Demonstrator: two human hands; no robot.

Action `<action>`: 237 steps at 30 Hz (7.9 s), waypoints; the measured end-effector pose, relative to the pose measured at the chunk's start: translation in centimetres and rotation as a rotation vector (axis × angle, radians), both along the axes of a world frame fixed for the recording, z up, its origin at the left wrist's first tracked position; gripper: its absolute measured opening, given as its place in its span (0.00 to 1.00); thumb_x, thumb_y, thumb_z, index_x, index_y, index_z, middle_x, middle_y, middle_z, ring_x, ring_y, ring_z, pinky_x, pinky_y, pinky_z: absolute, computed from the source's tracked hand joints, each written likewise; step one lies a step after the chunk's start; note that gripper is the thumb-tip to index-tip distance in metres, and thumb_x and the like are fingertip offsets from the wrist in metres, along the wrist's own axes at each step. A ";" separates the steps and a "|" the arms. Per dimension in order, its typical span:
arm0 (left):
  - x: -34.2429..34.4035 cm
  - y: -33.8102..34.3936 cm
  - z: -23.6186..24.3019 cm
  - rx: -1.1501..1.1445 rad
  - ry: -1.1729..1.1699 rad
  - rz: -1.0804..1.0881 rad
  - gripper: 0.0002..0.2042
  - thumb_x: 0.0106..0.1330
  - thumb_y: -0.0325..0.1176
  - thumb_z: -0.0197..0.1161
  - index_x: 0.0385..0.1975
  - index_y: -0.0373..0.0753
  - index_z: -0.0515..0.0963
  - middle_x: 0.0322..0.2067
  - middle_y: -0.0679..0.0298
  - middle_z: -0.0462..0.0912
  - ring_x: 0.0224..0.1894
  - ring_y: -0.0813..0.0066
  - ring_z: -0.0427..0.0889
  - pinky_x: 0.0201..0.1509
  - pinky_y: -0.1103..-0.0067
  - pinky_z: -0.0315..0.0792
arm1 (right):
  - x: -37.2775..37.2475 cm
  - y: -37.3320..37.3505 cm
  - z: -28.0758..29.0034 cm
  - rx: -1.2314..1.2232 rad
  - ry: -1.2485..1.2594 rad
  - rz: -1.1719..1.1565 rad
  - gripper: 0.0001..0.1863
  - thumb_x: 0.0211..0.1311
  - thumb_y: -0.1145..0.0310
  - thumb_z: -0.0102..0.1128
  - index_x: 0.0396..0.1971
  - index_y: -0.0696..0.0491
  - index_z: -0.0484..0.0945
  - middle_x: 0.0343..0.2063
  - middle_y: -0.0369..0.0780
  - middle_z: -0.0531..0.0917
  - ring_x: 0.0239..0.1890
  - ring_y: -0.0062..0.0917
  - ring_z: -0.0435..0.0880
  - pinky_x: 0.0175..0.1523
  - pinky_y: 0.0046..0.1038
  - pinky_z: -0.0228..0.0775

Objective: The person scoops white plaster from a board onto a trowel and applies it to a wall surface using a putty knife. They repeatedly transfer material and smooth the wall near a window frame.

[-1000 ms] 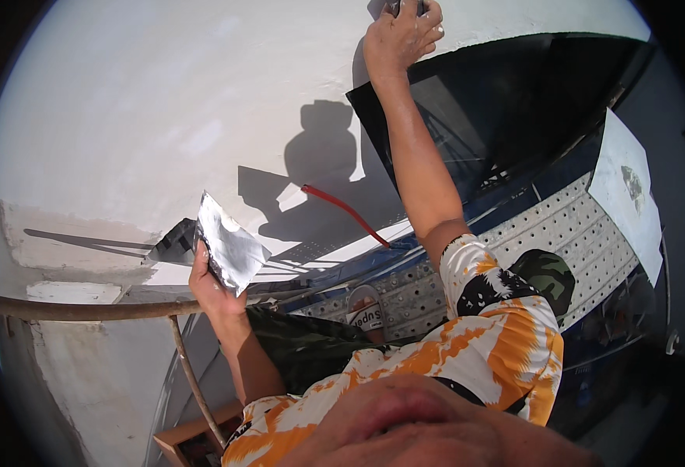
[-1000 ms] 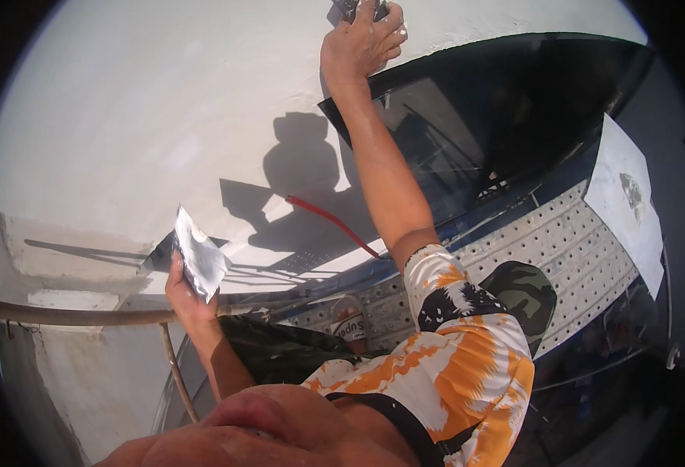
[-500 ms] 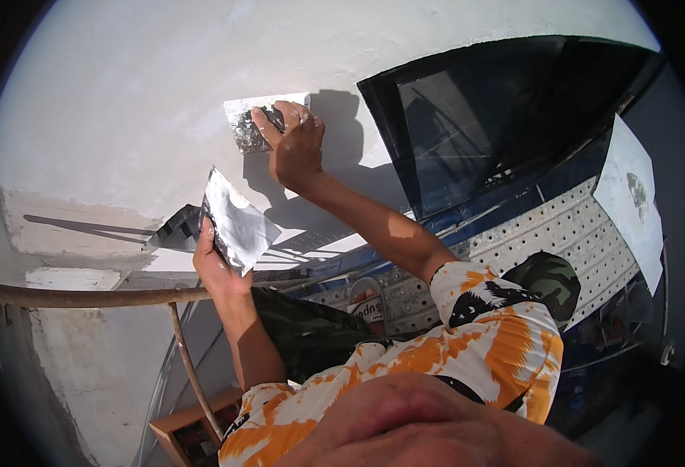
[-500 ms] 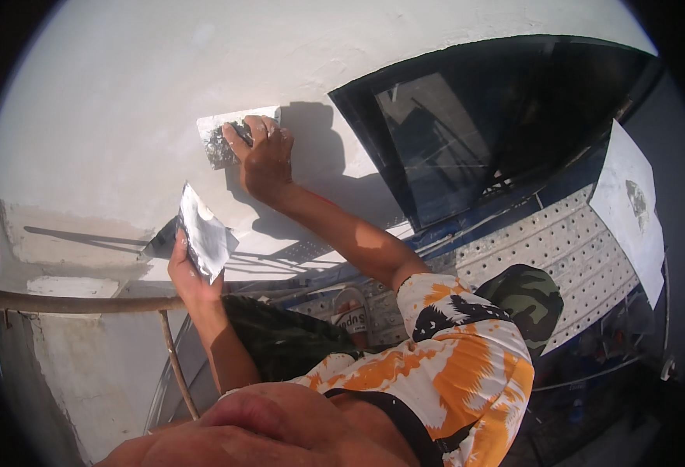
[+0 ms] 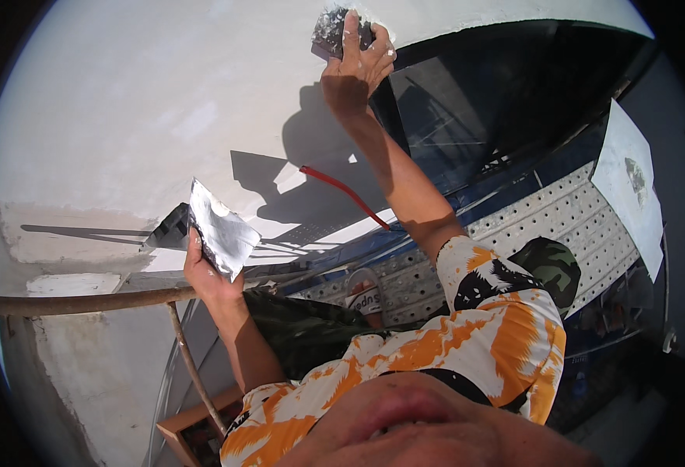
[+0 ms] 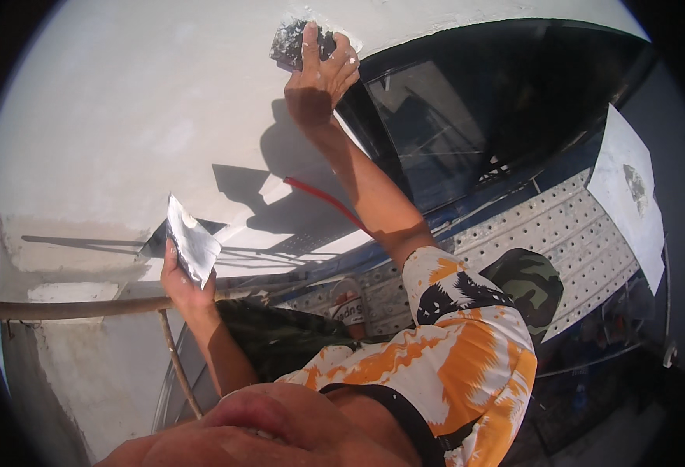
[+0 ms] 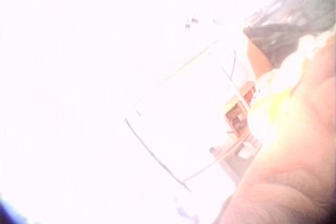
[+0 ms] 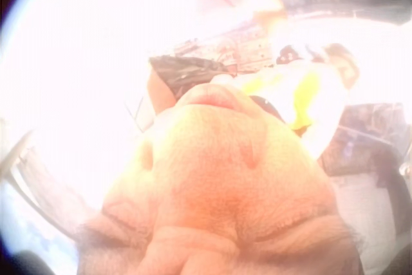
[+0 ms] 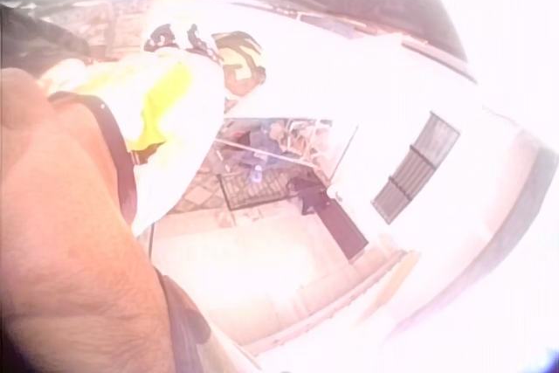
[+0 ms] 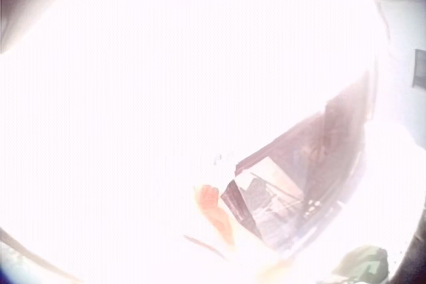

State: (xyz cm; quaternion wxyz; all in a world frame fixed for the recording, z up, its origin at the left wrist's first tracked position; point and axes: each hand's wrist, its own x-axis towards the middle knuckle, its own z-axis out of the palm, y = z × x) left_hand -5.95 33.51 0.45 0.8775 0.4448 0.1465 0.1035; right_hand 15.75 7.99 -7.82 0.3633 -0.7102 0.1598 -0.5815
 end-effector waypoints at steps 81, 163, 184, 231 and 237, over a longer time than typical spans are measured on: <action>0.8 -9.5 -4.3 1.447 -0.336 -0.235 0.24 0.74 0.50 0.53 0.41 0.29 0.78 0.23 0.70 0.73 0.27 0.83 0.66 0.30 0.82 0.60 | 2.4 -18.5 -9.7 0.014 -0.241 -0.219 0.43 0.40 0.88 0.51 0.64 0.47 0.72 0.50 0.46 0.70 0.53 0.45 0.68 0.59 0.39 0.61; 4.7 -18.6 -4.1 0.306 0.535 -0.827 0.23 0.72 0.43 0.58 0.60 0.34 0.70 0.56 0.60 0.76 0.57 0.61 0.75 0.64 0.63 0.68 | -34.4 -72.6 -16.1 0.214 1.166 -0.557 0.20 0.59 0.69 0.51 0.53 0.49 0.80 0.40 0.46 0.86 0.46 0.41 0.85 0.51 0.40 0.76; 3.6 -31.4 -10.0 0.495 0.686 -0.919 0.16 0.70 0.32 0.57 0.56 0.37 0.73 0.50 0.62 0.81 0.52 0.66 0.79 0.60 0.66 0.71 | -28.2 -77.3 -22.8 0.110 1.318 -0.344 0.18 0.61 0.73 0.53 0.51 0.52 0.79 0.40 0.44 0.86 0.46 0.38 0.85 0.52 0.39 0.75; 3.0 -50.6 -13.6 0.077 0.154 -0.890 0.14 0.73 0.29 0.48 0.52 0.30 0.73 0.48 0.54 0.81 0.49 0.62 0.83 0.54 0.66 0.77 | -37.2 -42.9 -4.9 -0.348 0.616 0.301 0.31 0.50 0.87 0.58 0.50 0.38 0.84 0.52 0.32 0.82 0.56 0.35 0.75 0.56 0.38 0.65; 3.1 -47.4 -13.0 0.074 0.178 -0.722 0.11 0.71 0.26 0.50 0.48 0.29 0.73 0.44 0.54 0.81 0.44 0.63 0.84 0.49 0.68 0.79 | -35.6 -39.0 1.3 -0.531 1.096 0.401 0.27 0.46 0.86 0.64 0.45 0.42 0.87 0.49 0.33 0.84 0.54 0.31 0.77 0.55 0.37 0.67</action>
